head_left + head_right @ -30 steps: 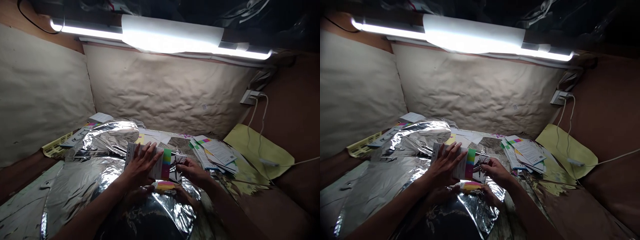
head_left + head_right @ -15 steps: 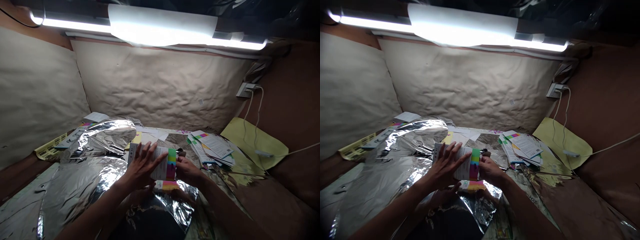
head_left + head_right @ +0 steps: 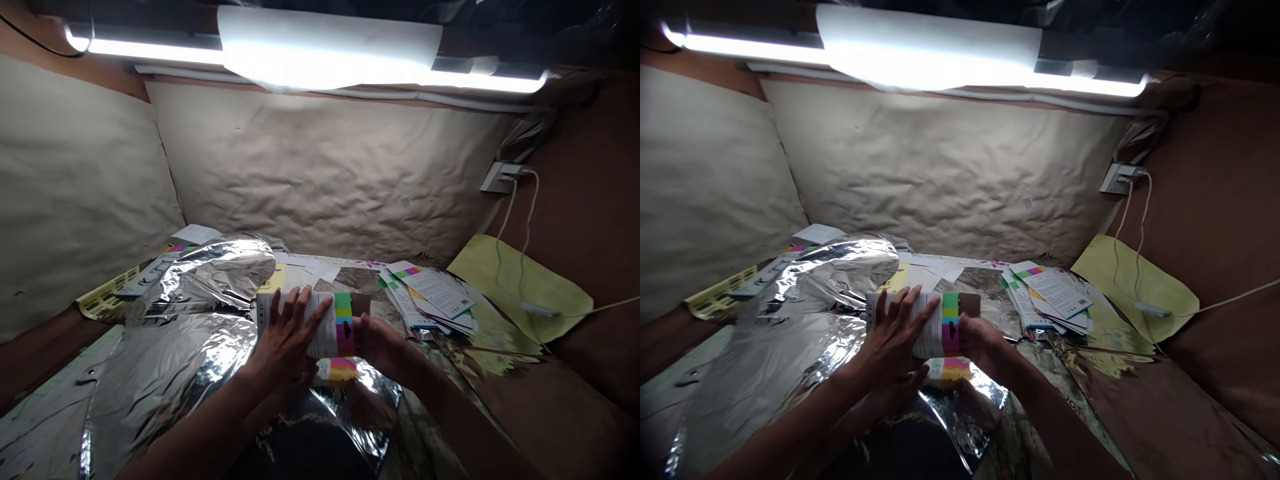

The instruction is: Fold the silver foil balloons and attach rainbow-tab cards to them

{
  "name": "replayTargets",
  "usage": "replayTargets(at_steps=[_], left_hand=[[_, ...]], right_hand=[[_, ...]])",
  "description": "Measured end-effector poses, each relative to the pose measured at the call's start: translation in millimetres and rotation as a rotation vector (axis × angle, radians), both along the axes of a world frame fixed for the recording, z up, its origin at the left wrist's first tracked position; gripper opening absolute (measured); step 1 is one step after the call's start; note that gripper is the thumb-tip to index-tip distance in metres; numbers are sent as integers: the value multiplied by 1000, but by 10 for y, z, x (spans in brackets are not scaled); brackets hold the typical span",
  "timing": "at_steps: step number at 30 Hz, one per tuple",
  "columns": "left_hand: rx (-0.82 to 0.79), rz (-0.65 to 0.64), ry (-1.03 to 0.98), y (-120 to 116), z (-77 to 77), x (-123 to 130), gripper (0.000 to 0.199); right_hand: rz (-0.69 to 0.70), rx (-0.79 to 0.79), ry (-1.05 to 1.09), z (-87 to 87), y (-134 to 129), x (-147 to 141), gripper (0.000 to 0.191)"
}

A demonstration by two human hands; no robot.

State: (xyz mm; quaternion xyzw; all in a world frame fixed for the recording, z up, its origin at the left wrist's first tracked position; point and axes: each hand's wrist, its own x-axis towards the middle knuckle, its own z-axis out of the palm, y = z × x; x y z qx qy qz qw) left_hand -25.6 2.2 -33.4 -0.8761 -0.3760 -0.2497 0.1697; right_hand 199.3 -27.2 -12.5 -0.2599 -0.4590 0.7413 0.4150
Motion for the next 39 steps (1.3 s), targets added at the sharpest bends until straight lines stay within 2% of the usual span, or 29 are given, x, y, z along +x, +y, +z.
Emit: replayTargets(at_steps=[4, 8, 11, 13, 15, 16, 19, 21, 23, 25, 28, 32, 36, 37, 39], left_hand=[[8, -37, 42, -43, -40, 47, 110], [13, -81, 18, -93, 18, 67, 109], [-149, -114, -122, -135, 186, 23, 116], [-407, -77, -275, -152, 310, -36, 114], [-790, -80, -435, -151, 387, -92, 107], [-1011, -135, -507, -143, 394, -109, 103], [-1599, -450, -665, -107, 284, -92, 87], [-1774, -555, -744, -92, 137, -38, 66], [-1797, -513, -830, -91, -6, 20, 50], [-1779, -463, -912, -99, -99, 61, 44], [-1751, -471, -988, -112, -139, 83, 43], [-1700, -392, -1017, -102, -141, 82, 39], [-1685, -373, -1095, -82, -140, 91, 33], [-1674, -374, -1123, -81, -128, 95, 32], [-1662, -366, -1158, -86, -94, 99, 34]], right_hand=[[143, 92, -58, -123, 7, -89, 48], [34, 97, -102, -149, 55, -70, 43], [-101, 148, -147, -20, 96, 84, 43], [-135, 193, -197, 96, 101, 214, 44], [-72, 206, -254, 184, 83, 306, 43], [-11, 198, -278, 208, 70, 325, 44], [150, 198, -325, 186, 41, 265, 44], [147, 252, -424, 110, 42, 169, 36], [33, 340, -570, 14, 56, 89, 30], [-138, 423, -695, -70, 73, 58, 40], [-335, 526, -820, -128, 82, 76, 56], [-404, 668, -931, -112, 55, 70, 49], [-434, 678, -933, -106, 38, 57, 40], [-481, 672, -929, -110, 43, 70, 41], [-570, 599, -922, -121, 59, 108, 55]])
